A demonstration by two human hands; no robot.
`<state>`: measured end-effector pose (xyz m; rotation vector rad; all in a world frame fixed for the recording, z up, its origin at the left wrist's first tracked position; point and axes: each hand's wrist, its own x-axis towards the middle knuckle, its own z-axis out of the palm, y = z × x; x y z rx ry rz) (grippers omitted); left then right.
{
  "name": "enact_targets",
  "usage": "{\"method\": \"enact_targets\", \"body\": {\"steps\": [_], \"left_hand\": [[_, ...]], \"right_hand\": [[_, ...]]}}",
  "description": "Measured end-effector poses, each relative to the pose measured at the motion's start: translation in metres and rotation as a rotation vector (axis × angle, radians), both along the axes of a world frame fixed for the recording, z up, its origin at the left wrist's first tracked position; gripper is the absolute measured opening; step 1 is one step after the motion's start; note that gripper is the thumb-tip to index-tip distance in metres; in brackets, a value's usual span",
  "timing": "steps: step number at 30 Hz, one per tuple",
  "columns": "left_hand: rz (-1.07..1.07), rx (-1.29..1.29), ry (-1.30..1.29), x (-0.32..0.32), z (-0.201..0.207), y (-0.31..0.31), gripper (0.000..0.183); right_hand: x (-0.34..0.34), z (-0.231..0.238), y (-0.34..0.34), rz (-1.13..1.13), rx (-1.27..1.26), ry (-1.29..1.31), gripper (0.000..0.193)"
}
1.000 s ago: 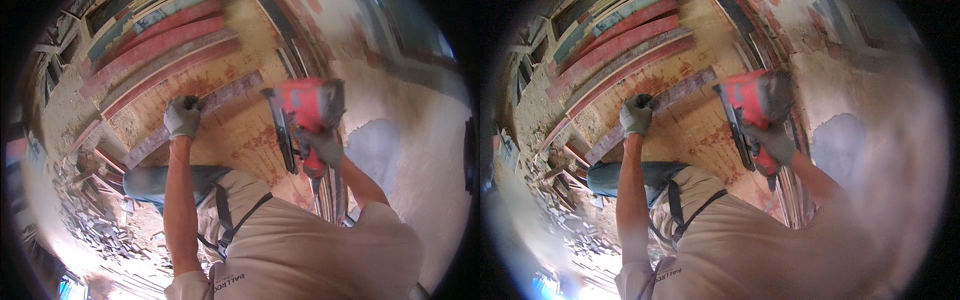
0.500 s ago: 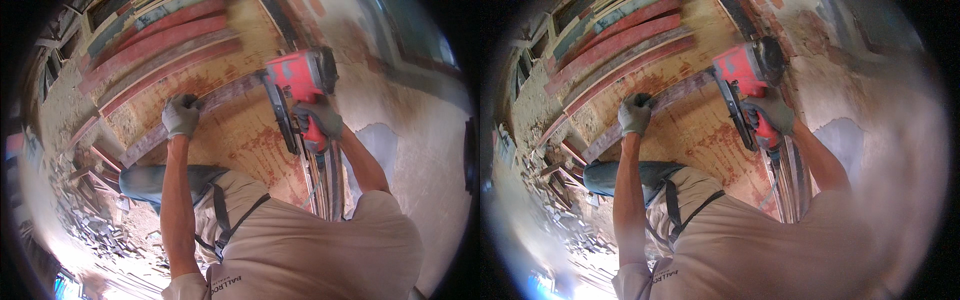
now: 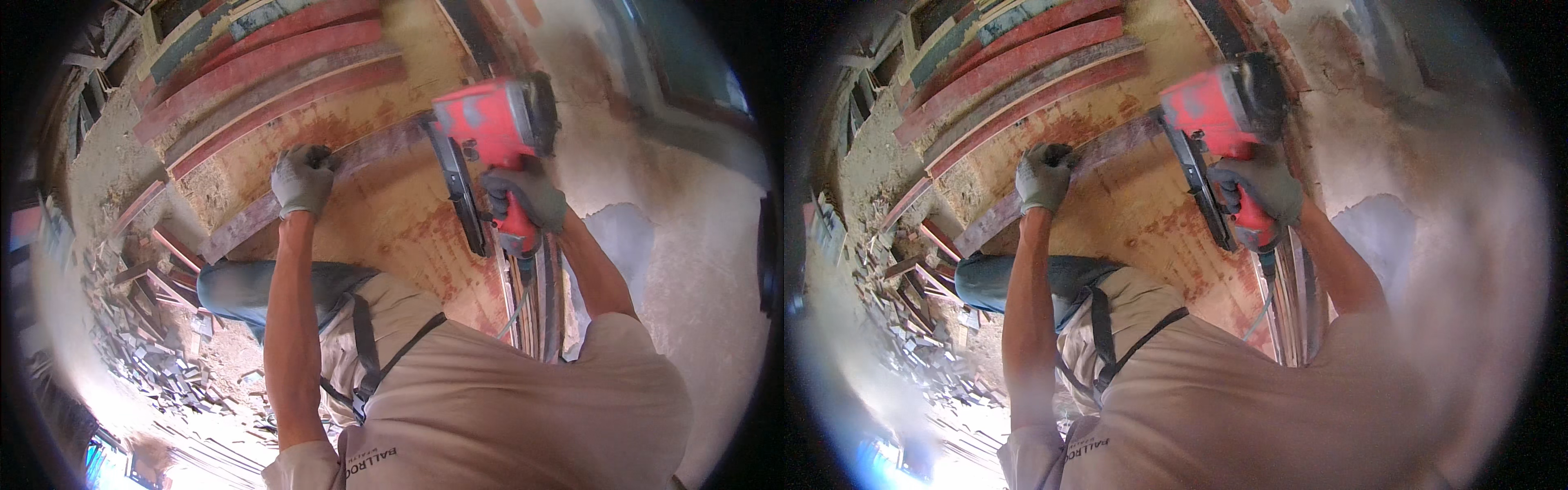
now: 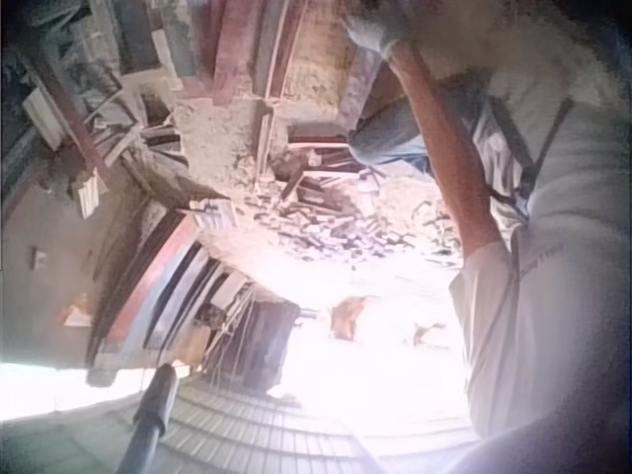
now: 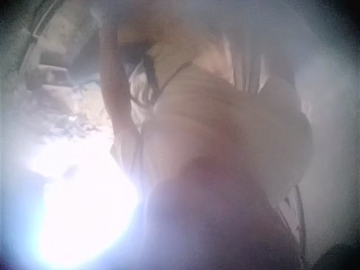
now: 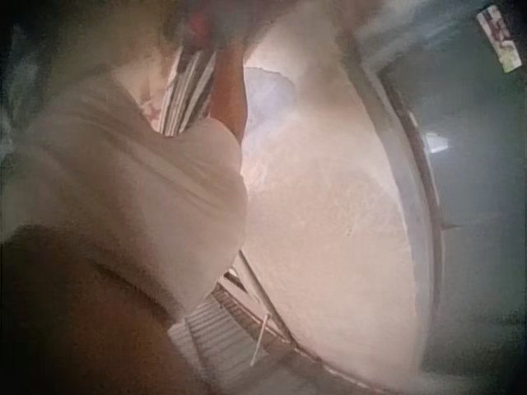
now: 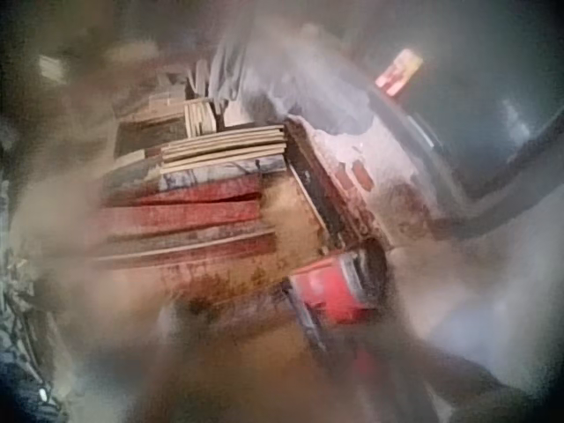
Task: The person installs wooden planks onto a subfloor using a red nail gun. They position each plank, secure it with the nail gun, and repeat the process to cover the floor area.
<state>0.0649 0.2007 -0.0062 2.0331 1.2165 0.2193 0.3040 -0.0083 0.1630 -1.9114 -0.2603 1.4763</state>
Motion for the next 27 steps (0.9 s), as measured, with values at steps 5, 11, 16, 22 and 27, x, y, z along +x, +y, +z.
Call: {"method": "enact_targets", "body": {"steps": [5, 11, 16, 22, 27], "left_hand": [[-0.009, 0.014, -0.003, 0.001, 0.002, -0.001, 0.019], [0.016, 0.018, -0.054, -0.001, 0.0, -0.001, 0.018], [-0.014, 0.061, 0.0, 0.001, 0.003, 0.0, 0.017], [-0.01, 0.059, -0.02, -0.001, -0.004, -0.001, 0.016], [-0.014, 0.079, -0.038, -0.002, -0.011, 0.001, 0.016]], "right_hand": [[-0.015, -0.005, 0.011, 0.024, -0.029, 0.054, 0.017], [-0.02, -0.002, 0.015, 0.012, -0.028, 0.028, 0.017], [-0.026, 0.004, 0.017, 0.052, -0.017, 0.032, 0.017], [-0.052, 0.003, 0.037, 0.171, 0.058, -0.032, 0.016], [-0.052, -0.007, 0.033, 0.202, 0.025, -0.049, 0.014]]}}
